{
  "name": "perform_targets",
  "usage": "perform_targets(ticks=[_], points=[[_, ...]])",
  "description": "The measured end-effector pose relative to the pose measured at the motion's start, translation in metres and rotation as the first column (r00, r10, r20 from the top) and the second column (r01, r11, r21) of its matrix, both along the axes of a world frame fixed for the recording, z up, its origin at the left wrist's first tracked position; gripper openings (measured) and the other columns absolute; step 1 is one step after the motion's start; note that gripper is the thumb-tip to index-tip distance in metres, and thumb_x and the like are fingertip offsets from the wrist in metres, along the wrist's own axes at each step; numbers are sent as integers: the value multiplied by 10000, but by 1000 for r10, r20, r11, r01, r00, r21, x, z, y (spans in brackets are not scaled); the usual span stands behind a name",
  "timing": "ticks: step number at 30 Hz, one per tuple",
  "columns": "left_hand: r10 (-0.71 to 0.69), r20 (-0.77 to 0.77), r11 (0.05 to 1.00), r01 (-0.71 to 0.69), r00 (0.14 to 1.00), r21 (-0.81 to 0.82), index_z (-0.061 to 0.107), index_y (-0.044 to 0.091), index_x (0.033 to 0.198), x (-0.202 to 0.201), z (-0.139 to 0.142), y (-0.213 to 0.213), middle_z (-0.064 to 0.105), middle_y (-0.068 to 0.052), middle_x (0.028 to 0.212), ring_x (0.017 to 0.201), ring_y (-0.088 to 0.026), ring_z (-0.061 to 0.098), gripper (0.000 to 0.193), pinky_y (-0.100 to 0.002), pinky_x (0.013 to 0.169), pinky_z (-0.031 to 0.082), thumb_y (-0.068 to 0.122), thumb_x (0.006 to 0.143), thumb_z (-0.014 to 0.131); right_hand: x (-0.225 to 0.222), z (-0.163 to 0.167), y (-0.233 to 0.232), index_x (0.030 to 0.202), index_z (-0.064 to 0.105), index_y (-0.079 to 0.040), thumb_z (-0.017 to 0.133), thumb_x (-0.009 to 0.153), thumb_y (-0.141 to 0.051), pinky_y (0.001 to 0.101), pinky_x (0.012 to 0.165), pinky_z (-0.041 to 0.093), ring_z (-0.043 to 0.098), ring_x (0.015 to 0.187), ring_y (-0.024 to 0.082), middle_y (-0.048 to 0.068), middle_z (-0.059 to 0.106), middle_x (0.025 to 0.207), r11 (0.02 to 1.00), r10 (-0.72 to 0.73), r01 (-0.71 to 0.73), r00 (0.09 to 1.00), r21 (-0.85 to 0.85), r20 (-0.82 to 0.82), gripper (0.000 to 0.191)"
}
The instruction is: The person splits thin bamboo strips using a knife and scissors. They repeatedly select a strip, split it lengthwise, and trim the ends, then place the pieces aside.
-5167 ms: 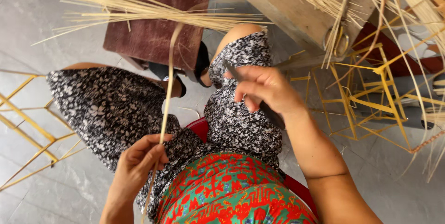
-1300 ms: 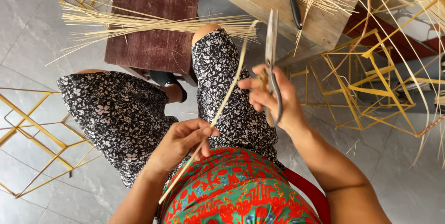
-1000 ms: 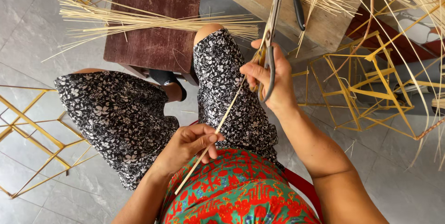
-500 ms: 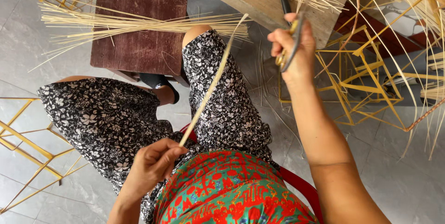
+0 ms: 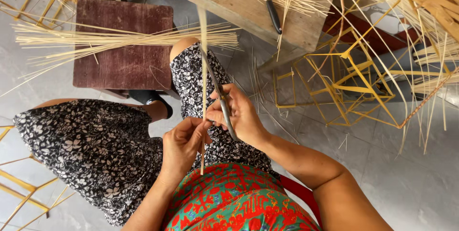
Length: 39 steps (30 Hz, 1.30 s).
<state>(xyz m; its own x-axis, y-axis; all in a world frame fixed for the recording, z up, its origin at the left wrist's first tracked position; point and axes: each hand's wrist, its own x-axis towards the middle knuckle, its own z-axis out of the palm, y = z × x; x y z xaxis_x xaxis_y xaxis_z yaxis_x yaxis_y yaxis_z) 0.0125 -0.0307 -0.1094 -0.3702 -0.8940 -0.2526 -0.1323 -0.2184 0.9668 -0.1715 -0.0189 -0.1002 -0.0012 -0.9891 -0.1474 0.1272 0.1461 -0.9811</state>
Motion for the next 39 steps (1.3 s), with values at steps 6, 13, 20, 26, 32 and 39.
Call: perform_targets(ticks=[6,13,20,26,32,39], points=[[-101,15,992,99,995,81,754,49,962,-16,-4,-13,726,-5,682,573,-24,628,186,-208,487,539,219,960,679,-15,-10,-20,1238,515,-63,769,895,-40,204,554,474,602,682,81,54,673,873,1000,-10,10,1000,-1,19,427],[-248,-43,947,252,968,201,771,33,1058,-20,-11,-10,752,-13,746,651,-44,664,205,-221,545,543,189,953,689,-65,-9,-56,1145,516,-51,738,868,6,206,420,396,545,526,87,144,703,809,991,-123,120,991,59,44,359],[-264,-12,929,258,964,267,758,60,1131,9,-33,-16,764,-16,794,712,-53,683,234,-222,605,562,168,956,647,-159,-32,-96,1141,555,-45,756,812,43,227,378,392,545,479,103,154,706,786,951,-299,303,951,54,-76,396],[-32,101,968,6,994,249,762,37,1136,58,-69,-28,749,-45,775,654,-78,627,232,-227,592,525,135,967,638,-270,-55,-163,1148,593,-64,802,799,22,238,428,489,644,561,98,71,696,811,839,-476,543,722,-16,-502,415],[119,100,933,-145,988,329,756,25,1153,76,-95,-47,725,-53,777,634,-84,585,238,-231,575,504,130,979,633,-304,-69,-220,1114,607,-6,843,785,9,263,466,521,681,612,128,87,699,826,842,-392,537,537,-56,-747,406],[141,98,922,-166,985,349,752,32,1161,77,-95,-73,729,-43,796,645,-75,587,247,-219,584,496,153,985,629,-326,-79,-239,1216,657,-91,828,804,-25,249,492,541,686,599,105,60,736,844,733,-517,676,491,-67,-701,451]])
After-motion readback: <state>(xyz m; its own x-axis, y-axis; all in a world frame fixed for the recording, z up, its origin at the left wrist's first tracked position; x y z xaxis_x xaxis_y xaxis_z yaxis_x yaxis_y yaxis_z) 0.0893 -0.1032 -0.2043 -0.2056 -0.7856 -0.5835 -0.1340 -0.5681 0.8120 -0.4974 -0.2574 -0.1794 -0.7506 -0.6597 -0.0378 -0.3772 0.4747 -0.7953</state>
